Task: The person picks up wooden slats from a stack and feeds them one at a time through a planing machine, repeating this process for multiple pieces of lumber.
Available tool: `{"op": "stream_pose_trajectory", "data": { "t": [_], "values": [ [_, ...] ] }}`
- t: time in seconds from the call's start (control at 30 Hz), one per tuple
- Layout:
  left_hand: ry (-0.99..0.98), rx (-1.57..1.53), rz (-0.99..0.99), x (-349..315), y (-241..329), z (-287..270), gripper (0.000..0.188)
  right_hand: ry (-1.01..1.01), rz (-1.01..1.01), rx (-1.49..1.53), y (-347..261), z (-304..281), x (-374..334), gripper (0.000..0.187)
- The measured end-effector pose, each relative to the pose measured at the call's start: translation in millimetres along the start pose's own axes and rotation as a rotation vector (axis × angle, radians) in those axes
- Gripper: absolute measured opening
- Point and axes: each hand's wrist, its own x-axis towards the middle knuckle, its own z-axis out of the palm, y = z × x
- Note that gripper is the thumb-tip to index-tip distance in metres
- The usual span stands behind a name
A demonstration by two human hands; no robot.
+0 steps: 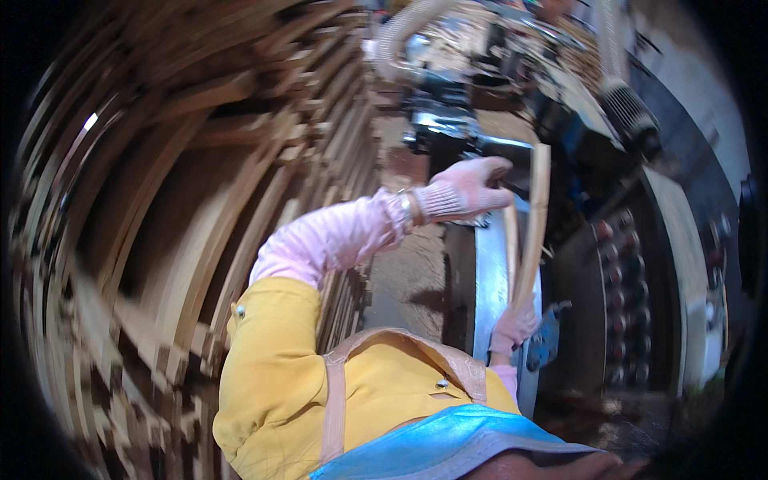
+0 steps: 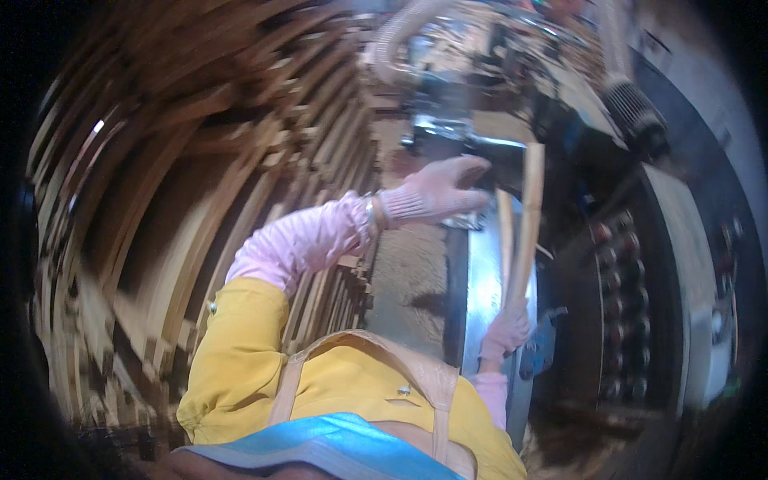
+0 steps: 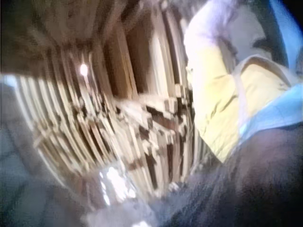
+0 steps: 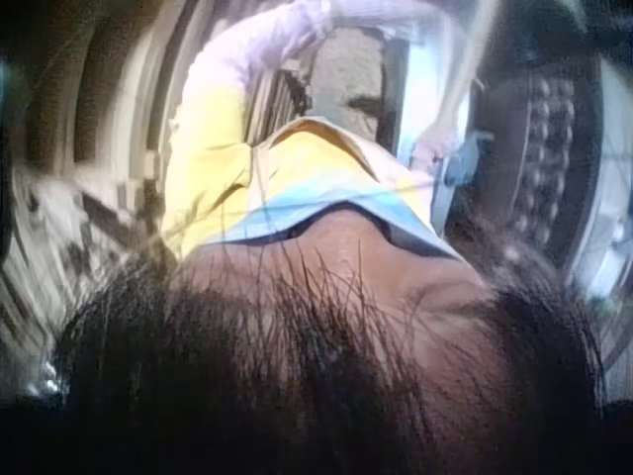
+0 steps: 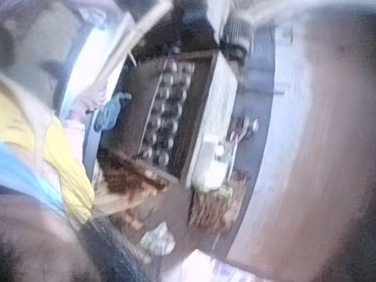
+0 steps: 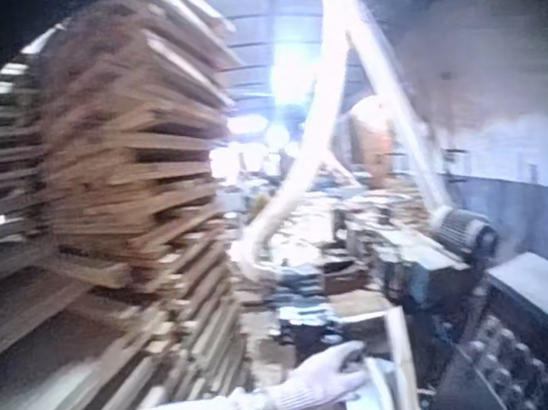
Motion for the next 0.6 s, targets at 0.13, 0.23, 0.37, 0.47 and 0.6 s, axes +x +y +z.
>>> {"op": "stream_pose_trajectory", "data": {
  "t": [0.13,0.23,0.37,0.47,0.6],
  "values": [
    [0.247,0.728,0.129,-11,70,-84,0.067,-0.143,-0.050,0.182,-75,43,86,0.070],
    [0.224,1.145,-0.005,-16,105,-133,0.056,-0.218,-0.066,0.201,-76,43,102,0.075],
    [0.297,1.442,-0.187,-62,84,-250,0.034,-0.491,0.008,0.236,-73,-17,61,0.073],
    [0.405,1.399,-0.795,-126,111,-301,0.055,-0.623,0.058,0.142,-35,-101,3,0.067],
    [0.190,1.578,-1.023,-193,95,-322,0.076,-0.455,-0.006,0.174,35,-99,-70,0.061]
  ]
}}
